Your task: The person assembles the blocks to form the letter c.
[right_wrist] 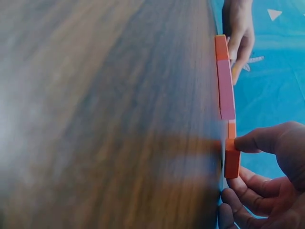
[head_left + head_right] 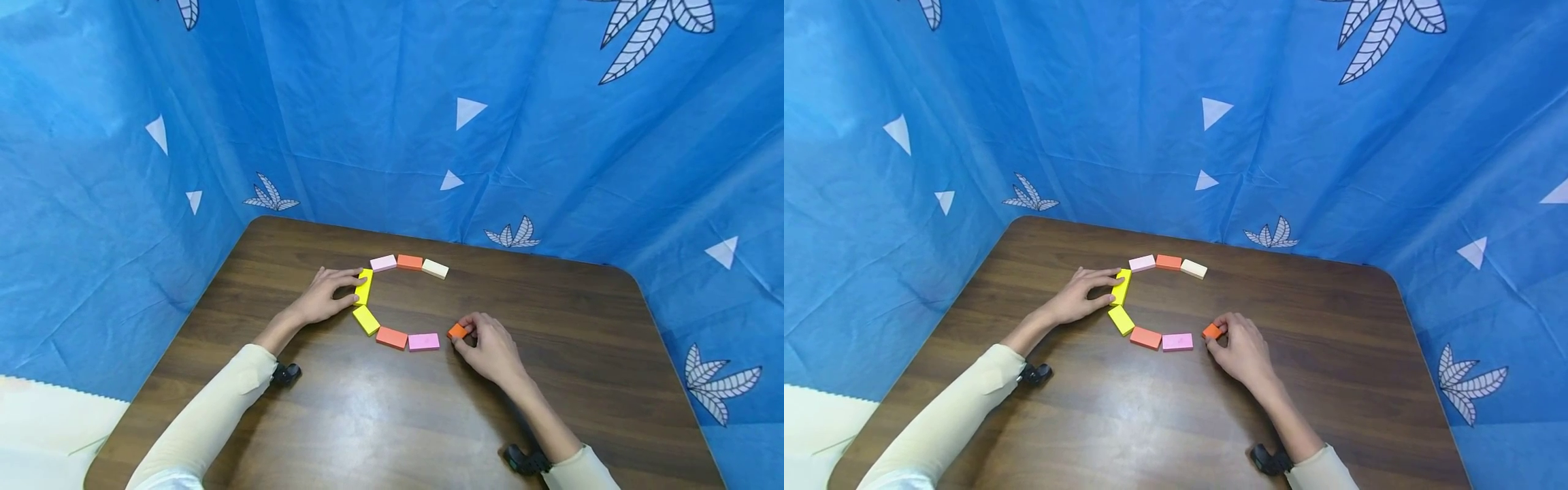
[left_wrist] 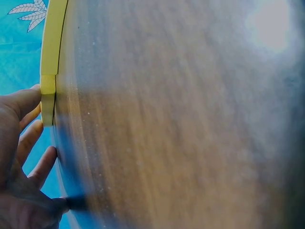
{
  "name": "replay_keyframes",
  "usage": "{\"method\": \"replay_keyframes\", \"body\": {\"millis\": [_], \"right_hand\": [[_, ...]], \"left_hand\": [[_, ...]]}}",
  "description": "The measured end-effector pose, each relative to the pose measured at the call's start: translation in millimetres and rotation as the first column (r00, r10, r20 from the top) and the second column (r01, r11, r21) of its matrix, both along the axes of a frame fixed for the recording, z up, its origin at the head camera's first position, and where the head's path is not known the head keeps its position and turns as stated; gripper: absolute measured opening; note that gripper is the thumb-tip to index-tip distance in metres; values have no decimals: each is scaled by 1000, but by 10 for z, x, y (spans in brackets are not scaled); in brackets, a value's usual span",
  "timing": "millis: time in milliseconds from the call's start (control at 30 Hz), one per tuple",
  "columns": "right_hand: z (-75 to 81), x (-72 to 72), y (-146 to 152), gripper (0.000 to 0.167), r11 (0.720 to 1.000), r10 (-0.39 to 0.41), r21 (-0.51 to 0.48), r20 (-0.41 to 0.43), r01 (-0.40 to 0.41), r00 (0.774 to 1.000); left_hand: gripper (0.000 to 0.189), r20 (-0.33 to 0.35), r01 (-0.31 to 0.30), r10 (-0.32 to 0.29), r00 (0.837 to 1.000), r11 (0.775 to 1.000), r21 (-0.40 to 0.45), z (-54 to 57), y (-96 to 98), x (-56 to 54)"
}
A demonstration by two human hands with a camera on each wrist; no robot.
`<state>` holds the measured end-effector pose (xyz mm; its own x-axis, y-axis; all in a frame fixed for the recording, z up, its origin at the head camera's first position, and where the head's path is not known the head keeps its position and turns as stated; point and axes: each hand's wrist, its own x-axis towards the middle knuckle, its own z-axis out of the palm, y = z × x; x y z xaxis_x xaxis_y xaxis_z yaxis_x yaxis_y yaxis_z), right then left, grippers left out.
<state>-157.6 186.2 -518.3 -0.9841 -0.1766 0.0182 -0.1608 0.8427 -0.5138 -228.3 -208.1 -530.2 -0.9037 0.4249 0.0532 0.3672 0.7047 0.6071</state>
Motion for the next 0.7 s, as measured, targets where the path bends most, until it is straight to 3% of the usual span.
{"method": "replay_keyframes", "body": {"millis": [700], "right_hand": [[-9,-3,-188,36,1000,18,26,-3,-18,1000]], "left_hand": [[45,-14,-5,4,1000,1000,-8,-7,10,-10]]}}
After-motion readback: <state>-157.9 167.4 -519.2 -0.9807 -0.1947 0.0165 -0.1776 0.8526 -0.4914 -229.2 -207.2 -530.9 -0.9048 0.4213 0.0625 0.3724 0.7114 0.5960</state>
